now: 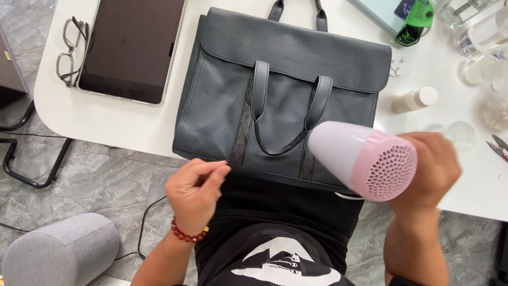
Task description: Apply edge paint to the handle of a leather bag and dry it with a hair dryer.
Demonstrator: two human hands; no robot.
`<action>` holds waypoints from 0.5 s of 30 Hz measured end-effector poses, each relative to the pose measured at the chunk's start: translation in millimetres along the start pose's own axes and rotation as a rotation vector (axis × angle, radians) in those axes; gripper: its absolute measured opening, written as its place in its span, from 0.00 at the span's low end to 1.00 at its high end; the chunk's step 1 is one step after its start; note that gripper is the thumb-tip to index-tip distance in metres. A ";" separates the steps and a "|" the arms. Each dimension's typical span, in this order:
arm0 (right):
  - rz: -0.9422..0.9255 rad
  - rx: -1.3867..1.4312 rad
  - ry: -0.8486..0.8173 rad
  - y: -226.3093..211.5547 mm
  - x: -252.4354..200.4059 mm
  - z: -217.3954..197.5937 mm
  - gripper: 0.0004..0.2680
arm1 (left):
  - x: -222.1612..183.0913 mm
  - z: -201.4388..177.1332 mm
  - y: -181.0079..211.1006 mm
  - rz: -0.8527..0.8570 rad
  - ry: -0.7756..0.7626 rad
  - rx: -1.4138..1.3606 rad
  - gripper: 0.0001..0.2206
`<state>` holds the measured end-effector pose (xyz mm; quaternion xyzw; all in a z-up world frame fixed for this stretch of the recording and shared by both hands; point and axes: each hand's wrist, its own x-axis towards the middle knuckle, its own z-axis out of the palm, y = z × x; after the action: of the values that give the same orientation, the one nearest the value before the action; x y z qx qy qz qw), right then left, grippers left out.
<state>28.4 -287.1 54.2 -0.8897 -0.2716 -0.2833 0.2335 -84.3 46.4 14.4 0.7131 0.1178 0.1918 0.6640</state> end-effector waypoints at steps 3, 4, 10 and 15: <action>-0.002 0.033 0.041 -27.3 -0.9 8.8 0.08 | -3.4 -27.4 -21.5 0.141 0.091 0.091 0.03; -0.005 0.036 0.037 -36.9 -2.8 12.0 0.09 | -6.0 -37.9 -31.0 0.230 0.141 0.120 0.06; 0.143 0.036 0.076 -45.6 -20.9 15.8 0.11 | 12.7 -78.4 -72.2 0.384 0.348 0.132 0.12; 0.160 0.096 0.075 -32.2 -60.4 24.2 0.06 | 69.4 -92.6 -65.6 0.565 0.280 0.452 0.04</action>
<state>-24.1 -270.5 6.9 -0.8850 -0.2040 -0.2835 0.3078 -56.1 165.3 -38.5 0.8127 0.0455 0.4317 0.3886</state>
